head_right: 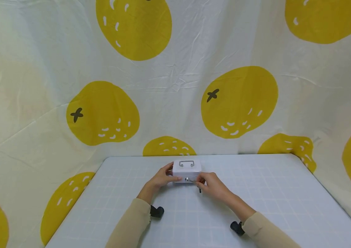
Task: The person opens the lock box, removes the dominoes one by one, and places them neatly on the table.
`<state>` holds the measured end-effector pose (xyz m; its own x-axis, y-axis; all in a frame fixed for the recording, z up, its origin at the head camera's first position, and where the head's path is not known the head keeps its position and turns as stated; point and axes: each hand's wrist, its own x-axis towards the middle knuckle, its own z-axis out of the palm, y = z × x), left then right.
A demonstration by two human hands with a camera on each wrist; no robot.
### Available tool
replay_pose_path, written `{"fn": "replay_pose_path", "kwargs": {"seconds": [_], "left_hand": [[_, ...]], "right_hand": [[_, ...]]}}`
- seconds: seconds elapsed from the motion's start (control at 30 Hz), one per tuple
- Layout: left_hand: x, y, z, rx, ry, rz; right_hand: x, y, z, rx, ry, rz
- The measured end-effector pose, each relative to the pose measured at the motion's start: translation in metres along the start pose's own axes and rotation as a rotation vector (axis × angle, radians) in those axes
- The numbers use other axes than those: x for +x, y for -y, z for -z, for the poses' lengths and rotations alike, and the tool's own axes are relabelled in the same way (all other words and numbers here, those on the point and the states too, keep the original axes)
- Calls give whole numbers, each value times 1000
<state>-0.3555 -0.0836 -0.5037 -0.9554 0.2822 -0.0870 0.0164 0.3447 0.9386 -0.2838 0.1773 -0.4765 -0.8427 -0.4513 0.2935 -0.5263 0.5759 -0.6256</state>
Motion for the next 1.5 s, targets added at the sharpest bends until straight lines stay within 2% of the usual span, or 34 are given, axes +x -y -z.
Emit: {"fn": "replay_pose_path", "kwargs": {"seconds": [0.17,0.5,0.67,0.97,1.17,1.4,1.5], "left_hand": [[2,0,-2,-11,-3,8],[5,0,-4,-26,-12,21],[5,1,-3,-37,-15,25],[4,4,-2,-42,-3,-8],[4,3,-2,-52,9,-8],[3,1,-3,-38,-2,-7],[2,1,-3,-29,-6,-4]], "right_hand": [[3,0,-8,-9,-16,33],[6,7,-14,-44,-91,24],[7,11,-17,-68,-117,63],[12,20,-24,-52,-61,63],[14,19,-27,-68,-63,71],[15,19,-25,-89,-61,-10],[16,19,-25,-103,-38,-10]]}}
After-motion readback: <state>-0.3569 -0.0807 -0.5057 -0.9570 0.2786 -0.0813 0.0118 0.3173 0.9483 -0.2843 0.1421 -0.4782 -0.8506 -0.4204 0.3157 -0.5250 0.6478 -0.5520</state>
